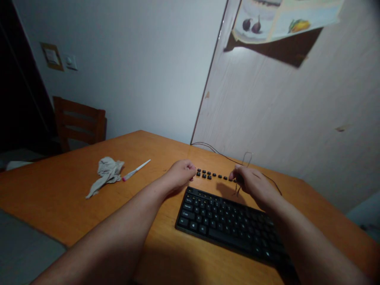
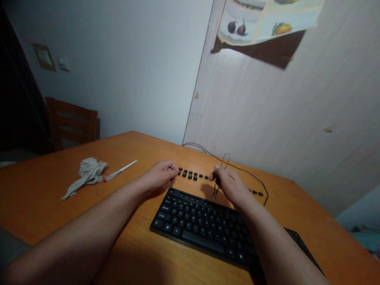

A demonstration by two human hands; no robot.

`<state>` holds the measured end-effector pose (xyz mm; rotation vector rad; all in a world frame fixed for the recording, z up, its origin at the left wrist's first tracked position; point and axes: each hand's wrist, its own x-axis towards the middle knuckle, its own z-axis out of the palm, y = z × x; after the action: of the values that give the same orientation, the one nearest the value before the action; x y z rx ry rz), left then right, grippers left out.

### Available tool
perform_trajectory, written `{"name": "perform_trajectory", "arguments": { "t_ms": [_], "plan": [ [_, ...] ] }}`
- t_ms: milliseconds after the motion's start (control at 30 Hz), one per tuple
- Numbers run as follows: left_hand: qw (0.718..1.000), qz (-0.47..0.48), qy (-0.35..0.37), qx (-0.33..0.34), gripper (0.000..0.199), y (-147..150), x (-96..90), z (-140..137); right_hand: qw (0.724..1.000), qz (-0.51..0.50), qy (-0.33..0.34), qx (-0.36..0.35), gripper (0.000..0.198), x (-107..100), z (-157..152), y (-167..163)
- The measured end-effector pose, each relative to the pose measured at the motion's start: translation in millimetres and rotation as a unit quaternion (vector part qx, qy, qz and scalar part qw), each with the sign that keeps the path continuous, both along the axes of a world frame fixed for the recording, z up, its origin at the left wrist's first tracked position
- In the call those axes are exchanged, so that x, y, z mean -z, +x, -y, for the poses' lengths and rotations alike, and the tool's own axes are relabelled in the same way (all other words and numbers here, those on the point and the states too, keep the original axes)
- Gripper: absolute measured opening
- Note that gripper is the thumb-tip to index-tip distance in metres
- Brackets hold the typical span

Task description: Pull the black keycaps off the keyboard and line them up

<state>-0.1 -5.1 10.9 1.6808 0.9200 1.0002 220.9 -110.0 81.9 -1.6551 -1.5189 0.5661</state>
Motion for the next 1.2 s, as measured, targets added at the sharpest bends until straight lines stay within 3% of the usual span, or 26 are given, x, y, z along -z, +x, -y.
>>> {"name": "perform_trajectory", "arguments": {
  "t_ms": [167,400,667,1033,1200],
  "plan": [
    [1.0,-0.007,-0.008,0.017,0.003,1.9,-2.6,5.9,0.992,-0.086,-0.01,-0.089,0.057,6.9,15.7,-7.5],
    [0.999,-0.02,-0.009,0.04,0.003,3.1,-7.3,13.9,0.981,-0.104,-0.051,-0.154,0.046,15.9,25.1,-9.6],
    [0.996,-0.058,0.004,0.065,0.007,4.4,-8.8,22.1,0.985,-0.053,-0.053,-0.158,0.037,21.8,29.2,-18.0],
    [0.992,-0.102,0.056,0.058,0.011,6.0,-9.4,21.7,0.974,0.054,0.026,-0.219,0.025,28.1,26.0,-26.7],
    [0.987,-0.121,0.082,0.062,0.011,5.8,-9.5,20.3,0.971,0.039,-0.003,-0.234,0.025,28.8,26.4,-30.0]
  ]
}}
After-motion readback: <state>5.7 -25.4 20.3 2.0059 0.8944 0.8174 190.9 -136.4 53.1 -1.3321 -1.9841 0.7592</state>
